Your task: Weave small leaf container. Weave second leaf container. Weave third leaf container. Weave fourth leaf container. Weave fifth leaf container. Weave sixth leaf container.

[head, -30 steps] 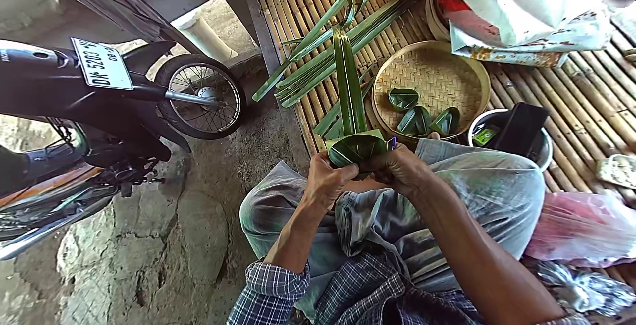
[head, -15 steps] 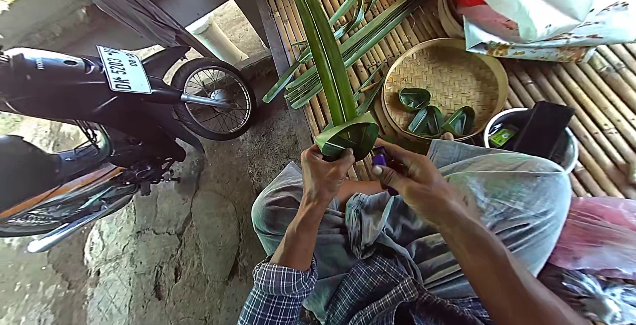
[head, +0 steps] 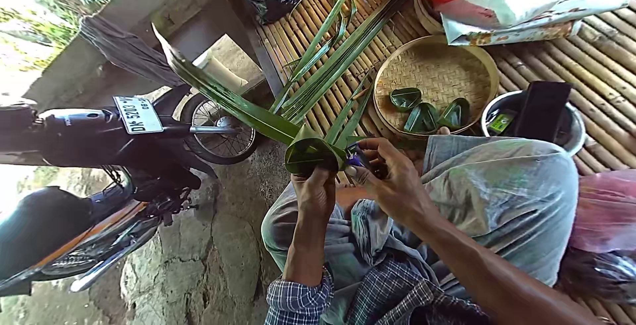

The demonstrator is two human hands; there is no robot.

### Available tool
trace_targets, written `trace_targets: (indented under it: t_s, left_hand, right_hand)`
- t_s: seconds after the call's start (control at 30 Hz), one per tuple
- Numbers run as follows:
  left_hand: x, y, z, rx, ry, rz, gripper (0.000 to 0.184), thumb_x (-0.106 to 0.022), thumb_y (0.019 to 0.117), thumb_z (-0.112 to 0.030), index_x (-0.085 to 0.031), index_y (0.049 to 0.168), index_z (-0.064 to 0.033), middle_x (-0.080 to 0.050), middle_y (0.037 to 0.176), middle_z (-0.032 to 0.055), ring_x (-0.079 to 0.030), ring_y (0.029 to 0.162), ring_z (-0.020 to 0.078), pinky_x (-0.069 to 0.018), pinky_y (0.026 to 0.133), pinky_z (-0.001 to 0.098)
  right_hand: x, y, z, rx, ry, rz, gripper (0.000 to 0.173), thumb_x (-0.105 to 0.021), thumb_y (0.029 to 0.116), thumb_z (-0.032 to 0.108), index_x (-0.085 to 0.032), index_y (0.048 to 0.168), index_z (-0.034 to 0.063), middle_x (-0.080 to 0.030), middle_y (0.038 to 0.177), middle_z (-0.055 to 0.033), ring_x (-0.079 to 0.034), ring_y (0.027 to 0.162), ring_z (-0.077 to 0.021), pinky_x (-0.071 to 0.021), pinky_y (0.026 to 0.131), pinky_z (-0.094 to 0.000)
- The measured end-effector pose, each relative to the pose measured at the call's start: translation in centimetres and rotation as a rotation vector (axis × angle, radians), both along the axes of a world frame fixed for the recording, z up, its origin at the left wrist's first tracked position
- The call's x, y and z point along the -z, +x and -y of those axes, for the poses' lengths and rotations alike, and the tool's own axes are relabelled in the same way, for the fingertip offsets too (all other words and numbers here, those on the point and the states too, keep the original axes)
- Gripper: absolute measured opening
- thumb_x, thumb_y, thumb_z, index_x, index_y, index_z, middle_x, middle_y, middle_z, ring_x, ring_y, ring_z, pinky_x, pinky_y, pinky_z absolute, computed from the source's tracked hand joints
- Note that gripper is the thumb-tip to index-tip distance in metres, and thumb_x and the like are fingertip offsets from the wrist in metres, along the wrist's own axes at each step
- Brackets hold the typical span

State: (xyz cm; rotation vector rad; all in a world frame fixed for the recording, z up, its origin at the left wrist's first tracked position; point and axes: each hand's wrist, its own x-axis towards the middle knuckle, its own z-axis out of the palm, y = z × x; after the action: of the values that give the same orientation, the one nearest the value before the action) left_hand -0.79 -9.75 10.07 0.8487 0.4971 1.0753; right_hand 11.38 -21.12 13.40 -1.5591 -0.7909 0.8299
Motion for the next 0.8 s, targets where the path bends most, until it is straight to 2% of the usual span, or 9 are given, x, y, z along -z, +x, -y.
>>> trace_targets:
  t_s: [0.1,0.2,0.27,0.43,0.57,0.8]
  left_hand:
    - [-0.4,-0.3,-0.1,0.022,0.055,-0.015,0.023,-0.077,0.0811,-0.002,-0.072,0.103,-0.0094,-0.074,0.091,0.0101,-0.073,0.082,0.0179,-0.0625,0.077,0.0392]
    - [-0.8,-0.2,-0.1,0.046,0.124,-0.030,0.029,-0.078,0.0820,-0.001,-0.073,0.108,-0.0114,-0.075,0.096,0.0102,-0.073,0.086,0.0182,-0.0626,0.079,0.0393]
    - [-1.2,0.1,0.1,0.027,0.194,-0.075,0.032,-0.078,0.0798,0.001,-0.072,0.109,-0.0107,-0.075,0.097,0.0094,-0.073,0.088,0.0169,-0.0623,0.080,0.0377]
    - [-2.2,1.0,0.8,-0.174,0.521,-0.353,0.032,-0.080,0.0735,0.005,-0.073,0.102,-0.0070,-0.076,0.092,0.0046,-0.074,0.083,0.0142,-0.0640,0.075,0.0336]
    - [-2.5,1.1,0.8,-0.250,0.687,-0.512,0.026,-0.081,0.0752,0.004,-0.071,0.098,-0.0033,-0.075,0.089,0.0027,-0.073,0.080,0.0131,-0.0652,0.074,0.0323]
    - [-2.5,0.7,0.6,-0.239,0.762,-0.566,0.021,-0.079,0.0786,0.002,-0.071,0.097,-0.0021,-0.075,0.087,0.0022,-0.073,0.077,0.0117,-0.0645,0.070,0.0309]
  right_hand:
    - [-0.1,1.1,0.3,-0.141,0.049,-0.071,0.039,-0.074,0.0962,0.031,-0.064,0.133,0.0212,-0.074,0.101,0.0031,-0.070,0.082,-0.0093,-0.0607,0.072,-0.0261]
    - [-0.3,2.1,0.7,-0.190,0.116,-0.038,0.040,-0.075,0.0945,0.025,-0.065,0.133,0.0207,-0.074,0.102,0.0027,-0.071,0.082,-0.0090,-0.0617,0.072,-0.0255]
    - [-0.3,2.5,0.7,-0.185,0.123,0.032,0.039,-0.077,0.0933,0.027,-0.067,0.131,0.0213,-0.073,0.100,0.0047,-0.069,0.080,-0.0065,-0.0599,0.069,-0.0237]
    - [-0.7,2.7,1.0,-0.129,0.137,0.195,0.039,-0.078,0.0922,0.027,-0.068,0.128,0.0161,-0.071,0.103,0.0053,-0.068,0.082,-0.0029,-0.0607,0.072,-0.0215]
    - [-1.1,3.0,0.7,-0.115,0.126,0.224,0.038,-0.079,0.0904,0.027,-0.068,0.125,0.0161,-0.072,0.097,0.0072,-0.068,0.079,-0.0010,-0.0602,0.070,-0.0205]
    - [-1.9,3.1,0.5,-0.146,0.023,0.283,0.034,-0.077,0.0920,0.029,-0.068,0.124,0.0199,-0.073,0.096,0.0091,-0.069,0.080,0.0007,-0.0613,0.070,-0.0218]
